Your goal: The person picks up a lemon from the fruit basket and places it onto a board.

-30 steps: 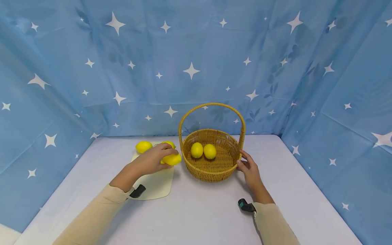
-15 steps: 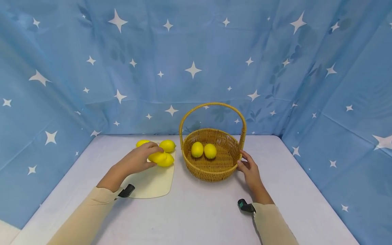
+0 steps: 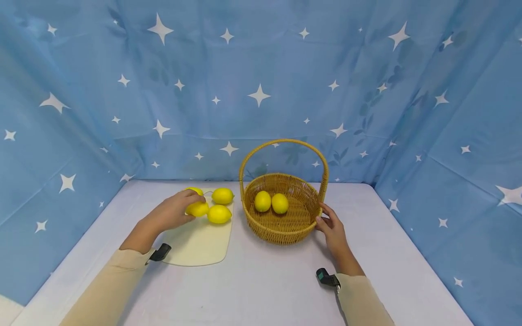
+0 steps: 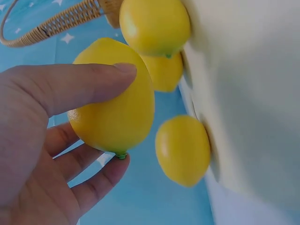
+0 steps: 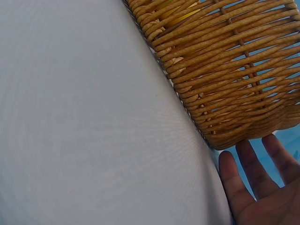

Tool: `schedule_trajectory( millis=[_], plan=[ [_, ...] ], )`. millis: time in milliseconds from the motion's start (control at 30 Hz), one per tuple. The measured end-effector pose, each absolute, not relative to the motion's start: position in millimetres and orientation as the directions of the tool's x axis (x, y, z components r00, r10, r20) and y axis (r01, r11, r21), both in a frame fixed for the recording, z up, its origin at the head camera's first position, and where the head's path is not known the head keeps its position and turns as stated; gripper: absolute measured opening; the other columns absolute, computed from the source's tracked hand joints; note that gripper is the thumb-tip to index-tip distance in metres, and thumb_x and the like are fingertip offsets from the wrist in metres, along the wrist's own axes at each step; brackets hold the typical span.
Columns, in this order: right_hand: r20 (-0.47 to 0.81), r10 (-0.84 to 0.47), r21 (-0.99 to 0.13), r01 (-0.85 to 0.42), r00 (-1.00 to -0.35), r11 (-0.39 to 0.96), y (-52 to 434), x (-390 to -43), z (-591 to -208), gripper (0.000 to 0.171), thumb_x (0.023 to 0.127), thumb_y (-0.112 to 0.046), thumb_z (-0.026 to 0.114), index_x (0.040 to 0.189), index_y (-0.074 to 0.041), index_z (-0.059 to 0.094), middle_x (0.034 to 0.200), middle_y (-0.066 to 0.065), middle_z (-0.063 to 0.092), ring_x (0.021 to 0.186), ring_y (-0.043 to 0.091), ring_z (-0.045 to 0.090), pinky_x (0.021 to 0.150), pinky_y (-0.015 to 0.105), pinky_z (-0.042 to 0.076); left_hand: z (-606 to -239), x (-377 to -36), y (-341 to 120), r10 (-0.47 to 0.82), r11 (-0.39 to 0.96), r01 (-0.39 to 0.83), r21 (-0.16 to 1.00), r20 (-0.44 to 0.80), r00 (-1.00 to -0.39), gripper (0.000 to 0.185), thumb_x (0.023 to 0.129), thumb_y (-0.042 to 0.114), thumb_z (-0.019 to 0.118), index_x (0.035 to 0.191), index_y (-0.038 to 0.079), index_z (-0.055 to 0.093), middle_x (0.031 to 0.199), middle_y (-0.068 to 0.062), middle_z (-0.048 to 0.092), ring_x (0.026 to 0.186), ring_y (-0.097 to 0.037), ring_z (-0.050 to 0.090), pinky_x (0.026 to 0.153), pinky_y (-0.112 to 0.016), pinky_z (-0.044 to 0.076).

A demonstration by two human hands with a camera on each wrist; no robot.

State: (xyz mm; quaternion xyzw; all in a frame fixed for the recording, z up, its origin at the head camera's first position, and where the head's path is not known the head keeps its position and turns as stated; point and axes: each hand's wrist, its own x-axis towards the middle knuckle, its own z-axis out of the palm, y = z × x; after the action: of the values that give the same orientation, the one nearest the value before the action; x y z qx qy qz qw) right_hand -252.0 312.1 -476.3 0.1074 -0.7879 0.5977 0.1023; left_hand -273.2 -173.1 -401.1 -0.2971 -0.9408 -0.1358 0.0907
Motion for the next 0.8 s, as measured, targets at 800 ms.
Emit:
schedule_trajectory(
  millis=[800],
  plan=[
    [0.288, -0.044, -0.919, -0.289, -0.957, 0.267, 307.1, -246.0, -468.6, 0.053, 0.104, -0.016, 0.048, 0.152, -0.005, 0.029, 0.147, 0.023, 0.032, 0.12, 0.03, 0.051, 0.085, 0.033, 0.054, -432.4, -291.9, -196.7, 0.418, 0.854, 0.441, 0.276, 0.139, -0.897, 0.049, 0.083, 0.004, 0.076, 0.129, 0.014, 0.063, 0.119, -0.011, 0.056, 0.105, -0.03, 0.054, 0.089, -0.05, 0.047]
  ],
)
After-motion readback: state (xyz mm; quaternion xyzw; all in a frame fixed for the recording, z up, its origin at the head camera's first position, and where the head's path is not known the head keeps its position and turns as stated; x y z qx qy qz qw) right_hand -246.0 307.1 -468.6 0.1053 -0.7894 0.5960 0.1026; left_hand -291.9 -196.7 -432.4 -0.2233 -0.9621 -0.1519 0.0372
